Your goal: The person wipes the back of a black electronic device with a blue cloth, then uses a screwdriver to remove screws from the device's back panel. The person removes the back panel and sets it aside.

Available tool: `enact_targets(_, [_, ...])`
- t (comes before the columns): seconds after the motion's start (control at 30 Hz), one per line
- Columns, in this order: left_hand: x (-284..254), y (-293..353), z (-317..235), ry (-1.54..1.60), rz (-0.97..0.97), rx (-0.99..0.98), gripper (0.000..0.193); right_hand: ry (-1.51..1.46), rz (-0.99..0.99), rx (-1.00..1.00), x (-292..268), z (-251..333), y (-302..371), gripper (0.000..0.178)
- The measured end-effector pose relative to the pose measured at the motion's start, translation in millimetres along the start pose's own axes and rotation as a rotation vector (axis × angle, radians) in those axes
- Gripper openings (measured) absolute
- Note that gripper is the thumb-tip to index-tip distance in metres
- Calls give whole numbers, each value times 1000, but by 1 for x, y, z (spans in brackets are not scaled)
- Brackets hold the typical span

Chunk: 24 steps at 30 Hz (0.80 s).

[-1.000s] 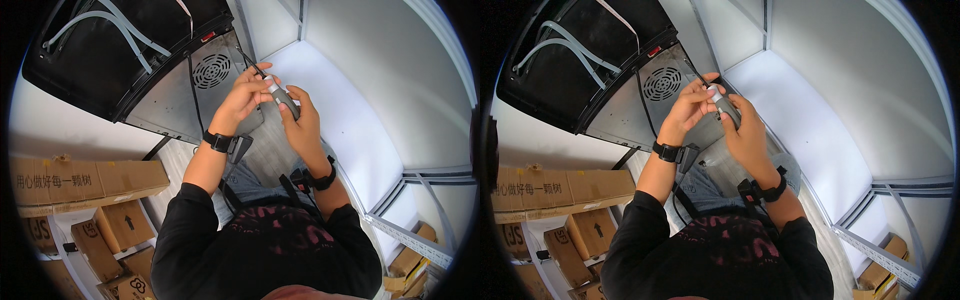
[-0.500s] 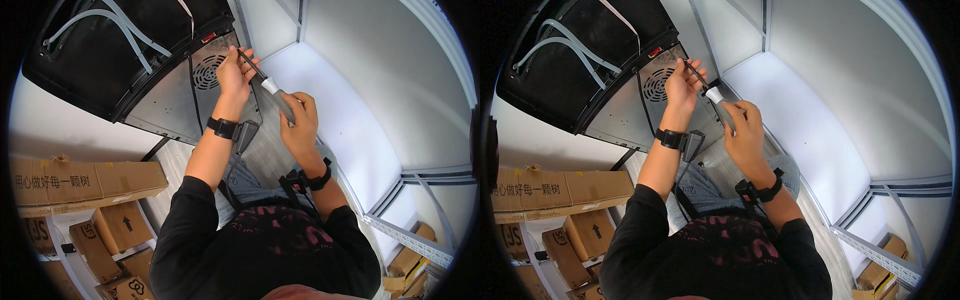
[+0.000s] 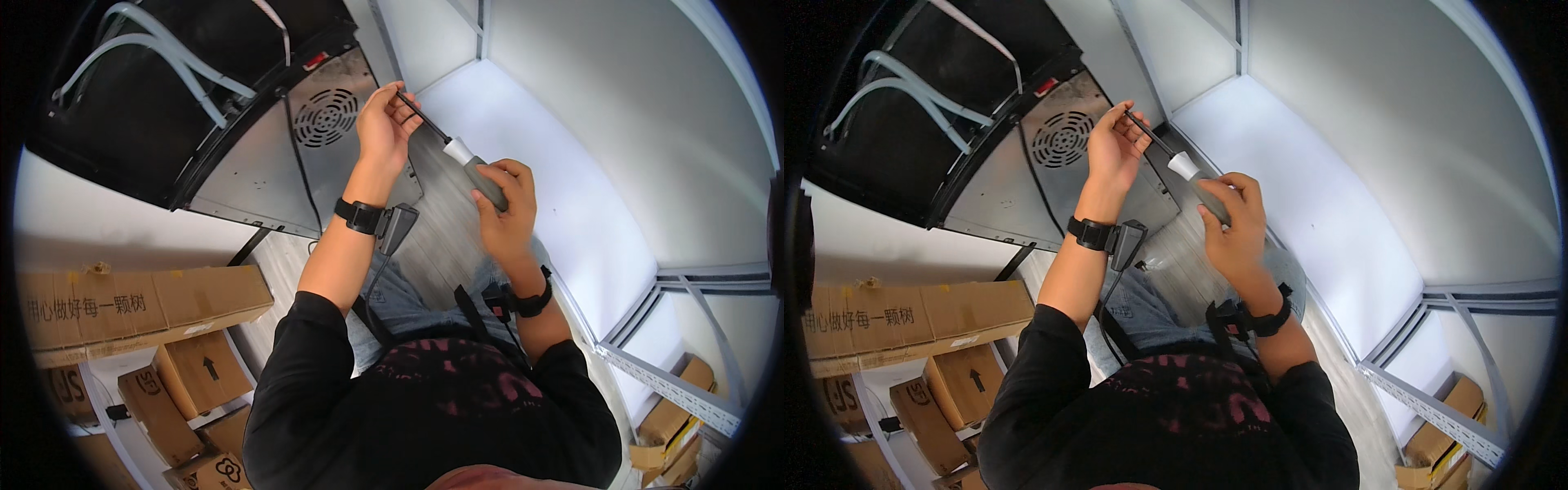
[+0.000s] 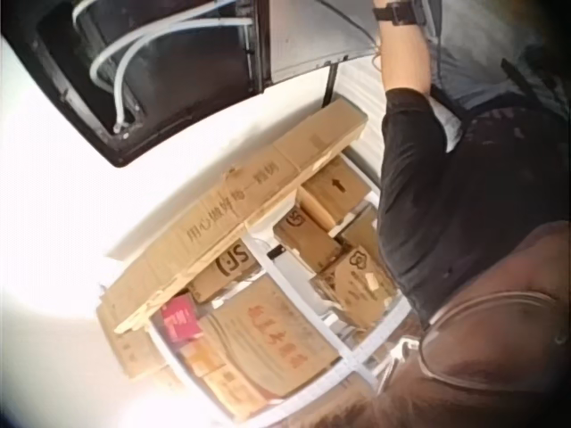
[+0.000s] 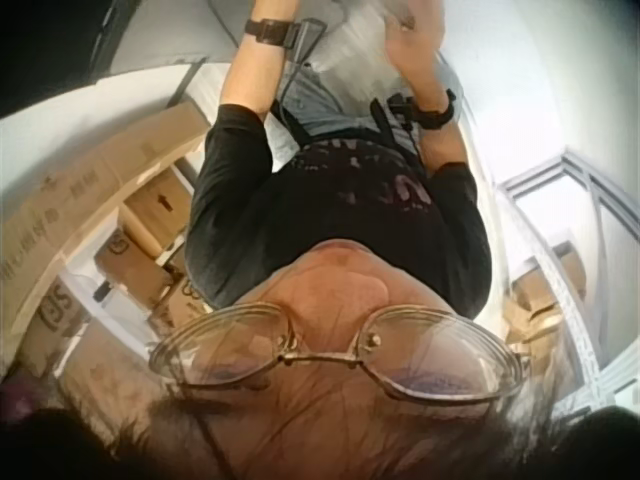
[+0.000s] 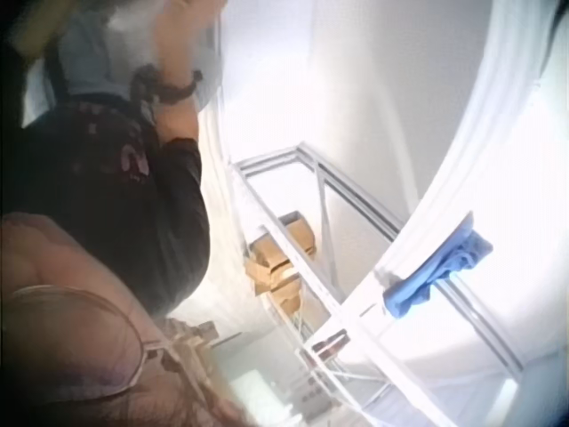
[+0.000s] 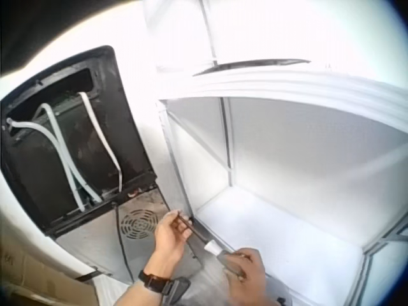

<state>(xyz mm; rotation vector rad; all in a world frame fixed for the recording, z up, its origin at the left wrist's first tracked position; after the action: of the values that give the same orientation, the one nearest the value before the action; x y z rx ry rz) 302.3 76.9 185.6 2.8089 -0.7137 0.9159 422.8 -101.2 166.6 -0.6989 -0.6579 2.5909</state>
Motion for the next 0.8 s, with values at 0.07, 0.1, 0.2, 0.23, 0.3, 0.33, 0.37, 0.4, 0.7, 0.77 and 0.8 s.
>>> enact_targets(0.07, [3, -3, 20, 53, 55, -59, 15, -64, 7, 69, -16, -16, 10, 31])
enact_targets(0.1, [4, -4, 33, 63, 86, -109, 14, -76, 4, 98, -24, -25, 16, 31])
enact_targets(0.2, [14, -13, 80, 100, 162, -286, 11, -135, -19, 250, -51, -60, 37, 30])
enact_targets(0.23, [21, -16, 97, 102, 174, -339, 10, -179, -34, 351, -62, -75, 46, 29])
enact_targets(0.3, [30, -22, 136, 109, 196, -446, 9, -287, -81, 518, -84, -100, 64, 28])
enact_targets(0.33, [32, -25, 157, 111, 217, -485, 9, -352, -114, 582, -96, -111, 71, 28])
enact_targets(0.37, [35, -27, 178, 109, 233, -522, 10, -416, -149, 645, -107, -124, 79, 28])
enact_targets(0.4, [38, -29, 198, 106, 249, -559, 11, -432, -171, 656, -116, -140, 88, 26])
enact_targets(0.7, [8, -41, 380, -569, 274, -624, 16, -418, -376, 901, -154, -204, 172, 19])
enact_targets(0.77, [0, -37, 419, -813, 378, -475, 15, -413, -423, 953, -154, -207, 193, 18])
enact_targets(0.8, [4, -32, 433, -899, 445, -408, 14, -421, -460, 957, -155, -206, 203, 17])
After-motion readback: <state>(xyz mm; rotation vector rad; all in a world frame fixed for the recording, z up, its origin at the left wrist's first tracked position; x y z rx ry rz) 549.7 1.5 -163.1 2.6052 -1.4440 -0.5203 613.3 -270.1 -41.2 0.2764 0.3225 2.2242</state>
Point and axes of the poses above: each hand's wrist, its own y-axis away from the middle knuckle, its own x-axis out of the palm, z = x × y, the point moved 2 cm from there along -y, towards the middle knuckle, and after that the axes turned 14 degrees about z, right-handed, at the moved point
